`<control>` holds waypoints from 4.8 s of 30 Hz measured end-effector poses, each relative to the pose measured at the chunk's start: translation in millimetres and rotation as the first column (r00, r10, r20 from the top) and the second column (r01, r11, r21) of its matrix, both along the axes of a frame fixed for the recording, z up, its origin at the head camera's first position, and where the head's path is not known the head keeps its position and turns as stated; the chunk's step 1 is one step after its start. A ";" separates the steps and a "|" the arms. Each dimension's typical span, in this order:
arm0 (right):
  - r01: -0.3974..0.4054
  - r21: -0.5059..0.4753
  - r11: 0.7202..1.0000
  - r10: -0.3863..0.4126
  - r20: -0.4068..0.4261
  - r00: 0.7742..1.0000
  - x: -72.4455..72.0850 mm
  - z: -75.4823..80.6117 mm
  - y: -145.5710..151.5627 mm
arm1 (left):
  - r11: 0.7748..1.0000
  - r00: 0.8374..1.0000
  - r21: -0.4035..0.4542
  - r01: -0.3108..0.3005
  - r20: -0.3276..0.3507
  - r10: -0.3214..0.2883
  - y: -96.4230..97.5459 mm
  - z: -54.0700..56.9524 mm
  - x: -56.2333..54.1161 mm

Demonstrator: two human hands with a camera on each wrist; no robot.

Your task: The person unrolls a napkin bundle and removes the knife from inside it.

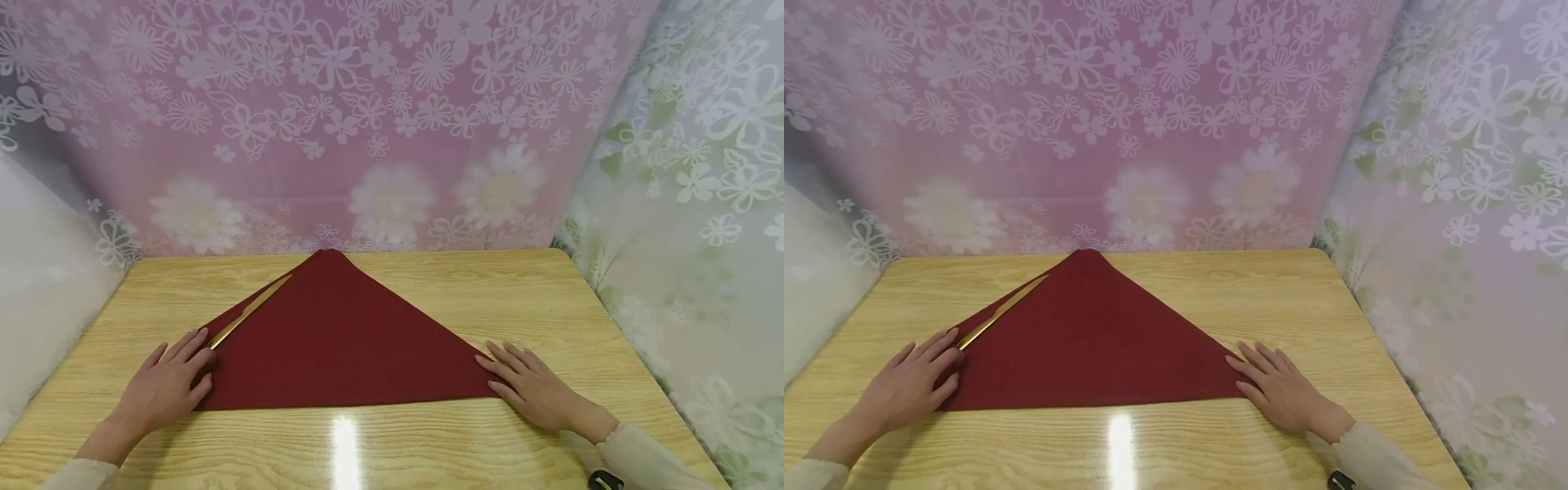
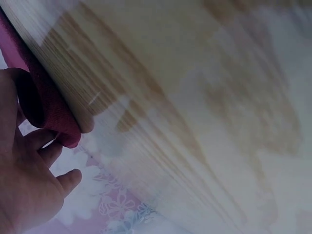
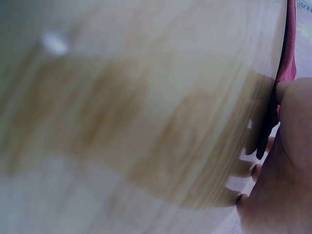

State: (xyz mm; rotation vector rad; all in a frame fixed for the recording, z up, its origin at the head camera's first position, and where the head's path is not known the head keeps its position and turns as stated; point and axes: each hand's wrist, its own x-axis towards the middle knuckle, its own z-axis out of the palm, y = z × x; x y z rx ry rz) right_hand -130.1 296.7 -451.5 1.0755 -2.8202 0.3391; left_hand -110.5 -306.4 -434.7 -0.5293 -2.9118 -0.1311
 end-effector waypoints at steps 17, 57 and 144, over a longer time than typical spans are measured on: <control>0.020 0.029 0.999 -0.021 0.042 0.999 1.6 6.3 -1.3 | 0.998 0.997 -0.011 -0.055 0.052 0.055 3.5 0.4 6.0; 0.027 0.028 0.999 -0.028 0.060 0.998 1.1 5.2 -1.4 | 0.993 0.993 0.020 -0.113 -0.034 0.114 -34.9 4.9 8.4; -0.032 0.029 0.999 0.032 0.008 0.999 -3.6 7.5 0.1 | 0.931 0.931 0.020 -0.364 0.046 0.363 -82.2 12.7 31.9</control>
